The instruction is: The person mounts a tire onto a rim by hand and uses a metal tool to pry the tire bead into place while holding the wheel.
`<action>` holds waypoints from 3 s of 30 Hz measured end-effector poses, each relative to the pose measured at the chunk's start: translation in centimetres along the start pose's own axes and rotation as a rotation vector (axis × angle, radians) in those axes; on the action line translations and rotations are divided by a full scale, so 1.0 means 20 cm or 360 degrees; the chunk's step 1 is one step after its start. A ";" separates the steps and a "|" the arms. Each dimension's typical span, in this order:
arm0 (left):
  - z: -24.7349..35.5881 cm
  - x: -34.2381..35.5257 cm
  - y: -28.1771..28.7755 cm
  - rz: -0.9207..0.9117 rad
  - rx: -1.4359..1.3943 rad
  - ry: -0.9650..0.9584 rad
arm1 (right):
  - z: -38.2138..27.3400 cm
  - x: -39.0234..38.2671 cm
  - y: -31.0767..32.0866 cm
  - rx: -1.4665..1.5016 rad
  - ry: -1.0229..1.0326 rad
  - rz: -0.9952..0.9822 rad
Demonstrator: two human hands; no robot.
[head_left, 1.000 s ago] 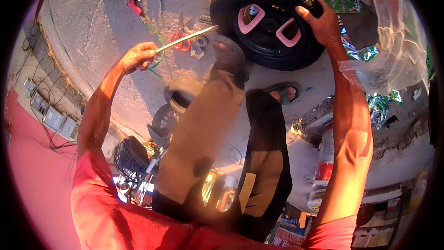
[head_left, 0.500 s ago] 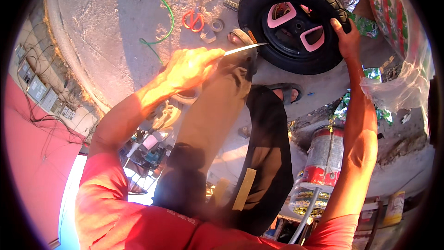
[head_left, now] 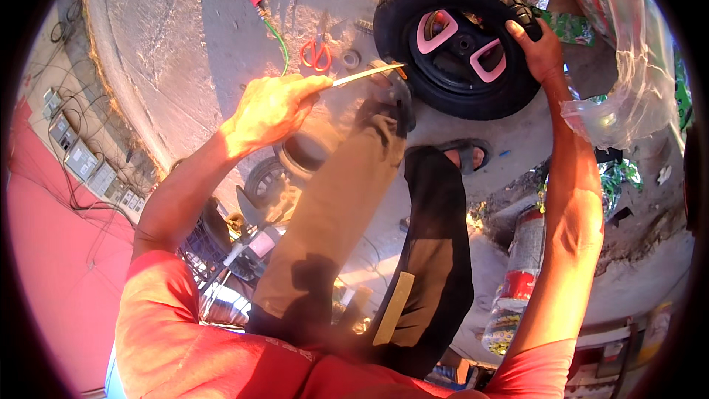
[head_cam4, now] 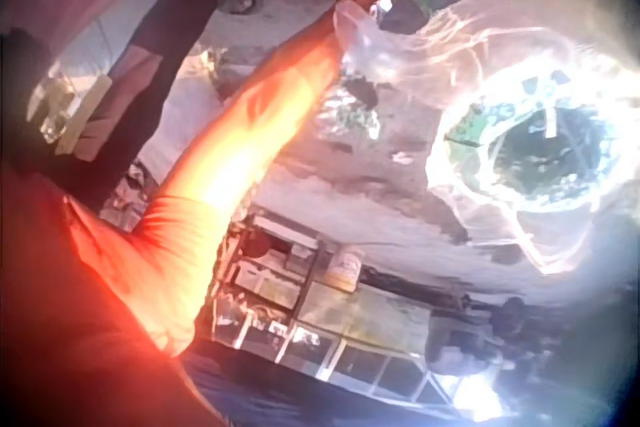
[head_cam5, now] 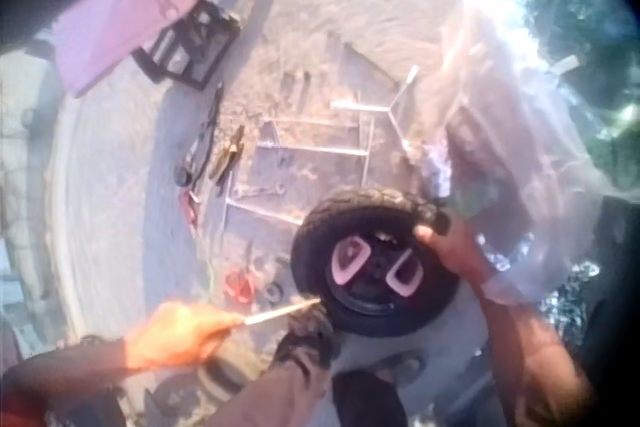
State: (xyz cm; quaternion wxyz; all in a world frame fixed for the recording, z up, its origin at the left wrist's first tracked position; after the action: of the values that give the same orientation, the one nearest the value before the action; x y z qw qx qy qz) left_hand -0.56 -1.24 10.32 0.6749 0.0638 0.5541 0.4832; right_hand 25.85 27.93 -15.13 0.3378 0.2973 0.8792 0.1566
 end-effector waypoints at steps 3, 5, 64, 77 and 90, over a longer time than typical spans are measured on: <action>0.06 0.04 -0.03 -0.0061 0.0051 0.0043 | -0.01 -0.01 -0.01 -0.0015 0.0021 -0.0013; 0.10 0.09 -0.03 -0.0084 0.0122 0.0029 | 0.00 -0.01 0.00 -0.0002 0.0030 0.0010; -0.40 0.94 -0.75 0.1245 -0.1238 0.0433 | -0.41 0.33 0.07 -0.0364 0.0150 -0.0819; -0.46 0.97 -0.60 0.0768 -0.1470 0.0112 | -0.27 0.41 0.02 -0.0530 0.0189 -0.0532; 0.50 0.35 -0.85 -0.0347 -0.2892 0.0845 | -0.40 0.36 0.03 -0.0431 0.0173 -0.0647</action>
State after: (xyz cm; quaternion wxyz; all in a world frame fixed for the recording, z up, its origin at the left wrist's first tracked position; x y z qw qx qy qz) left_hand 16.83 -0.63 -1.18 0.3599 -0.6489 0.1047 0.6622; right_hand 16.30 32.27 -12.76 0.3513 0.0576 0.9088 0.2177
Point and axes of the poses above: each hand's wrist, its own x-axis towards the middle knuckle, its own y-axis out of the back of the hand, z = x × y, the point moved 6 cm from there along x, towards the middle knuckle, and after that the axes turned 5 degrees about -x, right-handed, at the moved point
